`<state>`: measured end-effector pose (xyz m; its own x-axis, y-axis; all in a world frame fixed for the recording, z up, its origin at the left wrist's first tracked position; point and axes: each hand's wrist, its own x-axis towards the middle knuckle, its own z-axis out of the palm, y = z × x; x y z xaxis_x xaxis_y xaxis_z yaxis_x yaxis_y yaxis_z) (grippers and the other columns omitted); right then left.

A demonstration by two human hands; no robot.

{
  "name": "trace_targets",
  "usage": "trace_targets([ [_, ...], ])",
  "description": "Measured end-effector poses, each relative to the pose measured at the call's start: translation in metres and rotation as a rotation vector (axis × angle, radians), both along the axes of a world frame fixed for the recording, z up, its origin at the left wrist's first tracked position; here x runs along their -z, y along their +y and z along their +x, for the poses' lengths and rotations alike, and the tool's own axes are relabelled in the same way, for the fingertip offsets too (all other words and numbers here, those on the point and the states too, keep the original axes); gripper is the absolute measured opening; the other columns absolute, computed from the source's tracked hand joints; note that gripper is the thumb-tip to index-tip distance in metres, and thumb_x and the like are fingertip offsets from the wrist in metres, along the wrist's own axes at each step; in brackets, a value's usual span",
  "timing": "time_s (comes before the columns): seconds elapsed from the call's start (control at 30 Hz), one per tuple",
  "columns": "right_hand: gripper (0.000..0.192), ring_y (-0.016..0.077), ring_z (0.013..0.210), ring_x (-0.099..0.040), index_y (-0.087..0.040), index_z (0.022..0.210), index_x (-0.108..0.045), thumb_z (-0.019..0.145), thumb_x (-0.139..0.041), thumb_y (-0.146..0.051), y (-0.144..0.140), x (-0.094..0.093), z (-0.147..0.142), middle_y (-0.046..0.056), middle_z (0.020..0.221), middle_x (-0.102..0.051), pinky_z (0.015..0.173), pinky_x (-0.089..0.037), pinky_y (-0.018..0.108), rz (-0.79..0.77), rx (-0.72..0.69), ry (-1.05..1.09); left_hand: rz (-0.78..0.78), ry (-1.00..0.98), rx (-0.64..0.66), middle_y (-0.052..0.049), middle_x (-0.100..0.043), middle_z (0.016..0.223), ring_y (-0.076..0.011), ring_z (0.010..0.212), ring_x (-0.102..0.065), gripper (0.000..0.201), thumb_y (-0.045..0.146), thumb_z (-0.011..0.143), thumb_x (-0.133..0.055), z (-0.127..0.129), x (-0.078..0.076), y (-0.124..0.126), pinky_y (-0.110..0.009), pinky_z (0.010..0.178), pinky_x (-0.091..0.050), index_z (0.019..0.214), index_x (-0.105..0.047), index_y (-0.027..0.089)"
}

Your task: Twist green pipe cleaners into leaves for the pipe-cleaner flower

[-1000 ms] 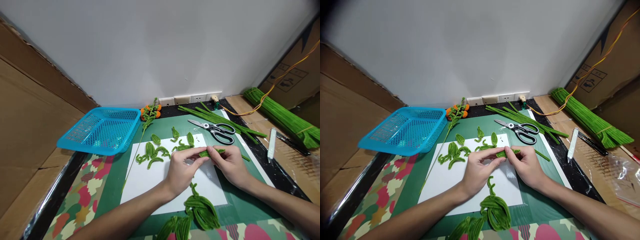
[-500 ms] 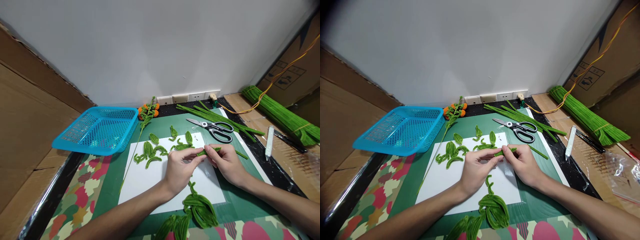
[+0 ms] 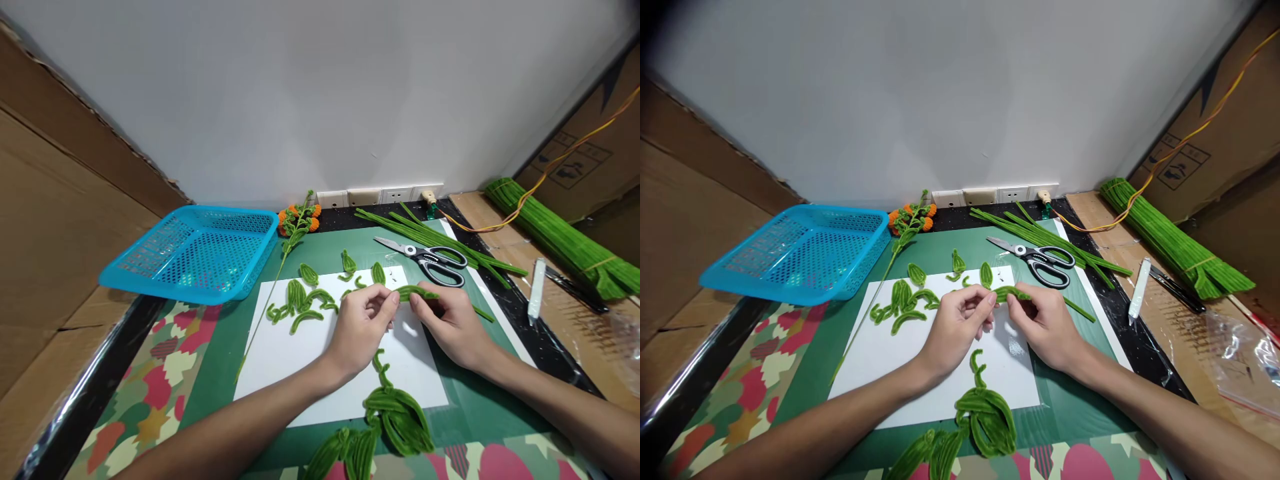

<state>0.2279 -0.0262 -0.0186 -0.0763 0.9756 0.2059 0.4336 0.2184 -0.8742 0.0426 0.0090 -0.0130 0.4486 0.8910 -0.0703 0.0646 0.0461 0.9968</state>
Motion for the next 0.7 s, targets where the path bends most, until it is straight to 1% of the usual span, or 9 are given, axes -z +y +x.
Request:
trace_targets([
  [0.2, 0.037, 0.0136, 0.057, -0.037, -0.023, 0.074, -0.047, 0.106, -0.053, -0.04, 0.0001, 0.004, 0.0014, -0.004, 0.064, -0.042, 0.053, -0.03, 0.029, 0.01, 0.04, 0.015, 0.028, 0.058, 0.09, 0.003, -0.057, 0.063, -0.0124, 0.058, -0.056, 0.036, 0.043, 0.102, -0.061, -0.0014, 0.0, -0.0004, -0.024, 0.058, -0.042, 0.078, -0.061, 0.017],
  [0.33, 0.04, 0.0135, 0.057, -0.038, -0.023, 0.07, -0.046, 0.106, -0.054, -0.04, 0.0015, 0.0032, 0.0012, -0.004, 0.063, -0.043, 0.054, -0.03, 0.029, 0.04, 0.024, 0.007, 0.052, 0.072, 0.153, 0.002, -0.056, 0.064, -0.0124, 0.059, -0.055, 0.04, 0.044, 0.103, -0.059, -0.0018, -0.0025, -0.0006, -0.024, 0.059, -0.042, 0.073, -0.057, 0.018],
  [0.47, 0.042, 0.0148, 0.06, -0.042, -0.021, 0.072, -0.055, 0.108, -0.051, -0.042, 0.0019, -0.0005, 0.0006, -0.002, 0.067, -0.047, 0.057, -0.033, 0.03, 0.008, -0.038, -0.017, 0.008, 0.001, 0.135, 0.001, -0.06, 0.074, -0.0113, 0.059, -0.057, 0.037, 0.047, 0.105, -0.054, -0.0013, -0.0028, -0.0003, -0.024, 0.059, -0.045, 0.082, -0.059, 0.018],
  [0.53, 0.042, 0.0154, 0.061, -0.042, -0.021, 0.074, -0.059, 0.108, -0.05, -0.043, 0.0016, -0.0013, 0.0007, -0.001, 0.068, -0.047, 0.058, -0.033, 0.03, -0.013, -0.051, -0.029, 0.012, 0.004, 0.117, 0.002, -0.06, 0.074, -0.0111, 0.058, -0.057, 0.038, 0.048, 0.106, -0.053, -0.0008, -0.0024, -0.0001, -0.023, 0.058, -0.045, 0.083, -0.059, 0.019],
  [0.7, 0.044, 0.0147, 0.062, -0.04, -0.021, 0.073, -0.054, 0.109, -0.049, -0.046, 0.0011, 0.0008, 0.0017, -0.002, 0.068, -0.046, 0.059, -0.032, 0.03, -0.019, -0.052, 0.037, 0.04, 0.066, 0.119, 0.003, -0.056, 0.069, -0.0114, 0.057, -0.056, 0.04, 0.046, 0.106, -0.053, 0.0002, -0.003, -0.0007, -0.024, 0.058, -0.043, 0.077, -0.056, 0.019],
])
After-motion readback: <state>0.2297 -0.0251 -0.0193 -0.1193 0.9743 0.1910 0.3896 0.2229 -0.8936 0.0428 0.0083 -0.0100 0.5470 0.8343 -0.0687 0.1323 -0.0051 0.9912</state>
